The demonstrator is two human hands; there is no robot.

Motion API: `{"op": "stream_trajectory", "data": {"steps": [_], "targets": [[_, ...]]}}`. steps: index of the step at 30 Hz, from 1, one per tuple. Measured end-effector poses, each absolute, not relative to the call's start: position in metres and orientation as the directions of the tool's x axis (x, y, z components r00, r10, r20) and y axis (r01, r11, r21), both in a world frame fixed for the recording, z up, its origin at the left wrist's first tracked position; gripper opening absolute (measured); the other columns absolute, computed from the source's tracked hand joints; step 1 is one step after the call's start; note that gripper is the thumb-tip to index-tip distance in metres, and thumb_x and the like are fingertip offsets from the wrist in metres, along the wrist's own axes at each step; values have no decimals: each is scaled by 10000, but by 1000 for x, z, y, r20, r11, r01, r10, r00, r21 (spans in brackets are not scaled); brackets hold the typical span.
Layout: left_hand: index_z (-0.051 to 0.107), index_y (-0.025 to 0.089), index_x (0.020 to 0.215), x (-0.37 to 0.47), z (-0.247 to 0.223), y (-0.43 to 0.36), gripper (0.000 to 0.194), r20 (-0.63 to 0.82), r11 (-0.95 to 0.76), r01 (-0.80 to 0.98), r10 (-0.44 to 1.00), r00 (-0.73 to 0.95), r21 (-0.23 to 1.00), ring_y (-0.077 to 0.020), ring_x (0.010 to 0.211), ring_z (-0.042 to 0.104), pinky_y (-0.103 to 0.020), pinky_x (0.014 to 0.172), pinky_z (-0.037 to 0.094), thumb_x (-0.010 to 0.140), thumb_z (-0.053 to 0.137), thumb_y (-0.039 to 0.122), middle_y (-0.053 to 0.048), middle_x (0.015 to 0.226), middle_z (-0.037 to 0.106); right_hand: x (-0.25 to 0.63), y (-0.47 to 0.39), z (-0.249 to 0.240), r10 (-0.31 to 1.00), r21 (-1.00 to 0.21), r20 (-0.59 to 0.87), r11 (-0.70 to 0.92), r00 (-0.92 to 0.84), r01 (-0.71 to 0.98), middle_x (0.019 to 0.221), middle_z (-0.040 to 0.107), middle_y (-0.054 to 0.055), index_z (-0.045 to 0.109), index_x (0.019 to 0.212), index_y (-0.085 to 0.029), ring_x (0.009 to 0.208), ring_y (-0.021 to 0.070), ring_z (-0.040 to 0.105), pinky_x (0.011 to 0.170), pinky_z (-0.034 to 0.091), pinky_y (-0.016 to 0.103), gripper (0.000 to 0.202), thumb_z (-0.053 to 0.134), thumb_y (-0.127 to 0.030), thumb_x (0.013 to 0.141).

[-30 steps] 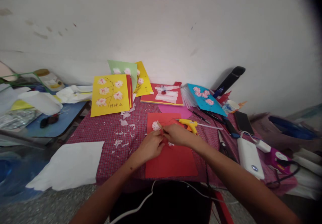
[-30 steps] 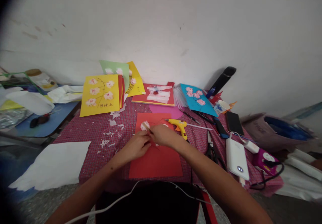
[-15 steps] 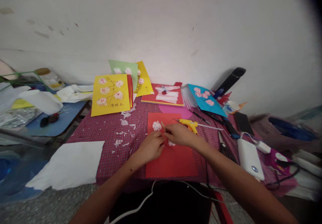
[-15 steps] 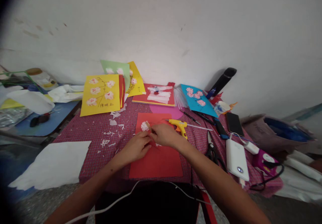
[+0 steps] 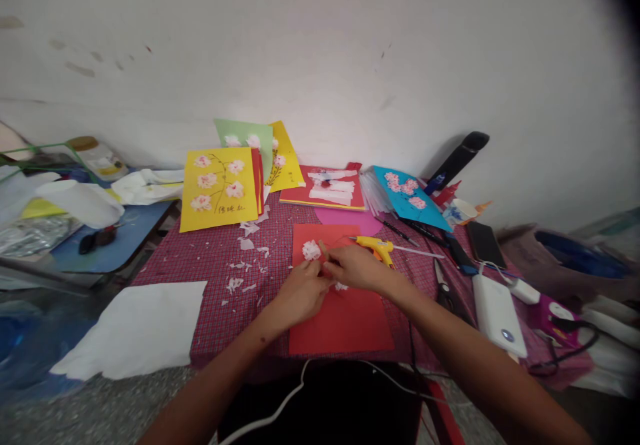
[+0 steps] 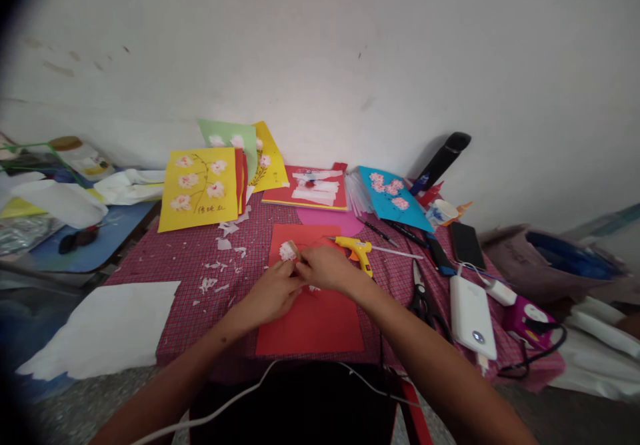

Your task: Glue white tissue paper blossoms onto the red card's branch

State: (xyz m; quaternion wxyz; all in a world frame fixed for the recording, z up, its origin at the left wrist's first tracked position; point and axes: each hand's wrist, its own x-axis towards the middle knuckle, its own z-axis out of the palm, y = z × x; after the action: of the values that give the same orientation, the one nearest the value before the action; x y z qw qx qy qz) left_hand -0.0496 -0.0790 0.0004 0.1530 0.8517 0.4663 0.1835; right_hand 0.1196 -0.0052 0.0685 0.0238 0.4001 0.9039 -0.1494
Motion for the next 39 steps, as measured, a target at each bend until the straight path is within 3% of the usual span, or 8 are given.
{"op": "stream_trajectory", "data": {"steps": [10,15,18,21,25,31,35,39], "targets": [[706,240,1193,-48,0,-79,333,155,-495,723,860,485,483,-279,1152,531,-423,1022,440,957,486,158,-90,1216,631,119,-4,62,729,-367,-44,624,-683,690,708,724,27,712,753,-175,577,137,547,538,258,266,200,577,-212,895],[697,234,1170,-50,2,-80,308,160,-496,714,859,486,494,-271,1144,540,-415,1008,447,972,470,167,-90,1188,631,123,-4,70,761,-440,40,595,-647,673,655,673,7,657,718,-178,573,129,544,549,319,247,232,554,-219,922],[700,219,1113,-52,7,-79,285,140,-499,709,853,502,499,-244,1064,578,-382,964,469,978,457,156,-84,1106,641,141,-14,75,801,-592,201,558,-564,581,722,690,11,673,800,-183,637,139,594,611,407,250,207,531,-212,946],[688,188,1054,-57,11,-79,268,123,-512,697,840,528,502,-230,1023,600,-365,949,482,959,449,117,-87,1075,649,171,-40,63,872,-791,353,472,-339,389,921,736,60,721,865,-197,801,185,668,713,501,293,201,566,-277,965],[632,183,989,-67,11,-83,254,160,-460,671,873,461,582,-217,1003,608,-349,912,489,888,437,54,-76,1055,652,207,-88,22,969,-932,248,245,-23,268,851,699,28,719,1104,-223,595,136,589,541,479,260,203,601,-339,986],[500,212,832,-71,10,-93,101,166,-280,654,958,232,703,-186,869,594,-315,802,466,864,504,116,-16,901,631,209,-125,-19,978,-971,174,152,111,185,921,724,32,683,1178,-236,621,130,613,586,527,263,233,577,-354,1007],[532,208,857,-59,12,-95,71,119,-347,707,928,353,616,-193,872,583,-321,795,462,903,544,155,-20,909,626,206,-123,-27,980,-964,174,149,98,221,965,716,34,645,1298,-245,652,132,618,634,531,277,312,508,-362,1044],[601,200,916,-46,11,-94,56,101,-488,717,854,511,497,-213,971,588,-359,894,475,949,559,183,-45,1010,648,207,-121,-30,973,-927,222,193,56,321,940,703,33,676,1266,-244,710,151,636,695,539,299,296,497,-337,1049]]}}
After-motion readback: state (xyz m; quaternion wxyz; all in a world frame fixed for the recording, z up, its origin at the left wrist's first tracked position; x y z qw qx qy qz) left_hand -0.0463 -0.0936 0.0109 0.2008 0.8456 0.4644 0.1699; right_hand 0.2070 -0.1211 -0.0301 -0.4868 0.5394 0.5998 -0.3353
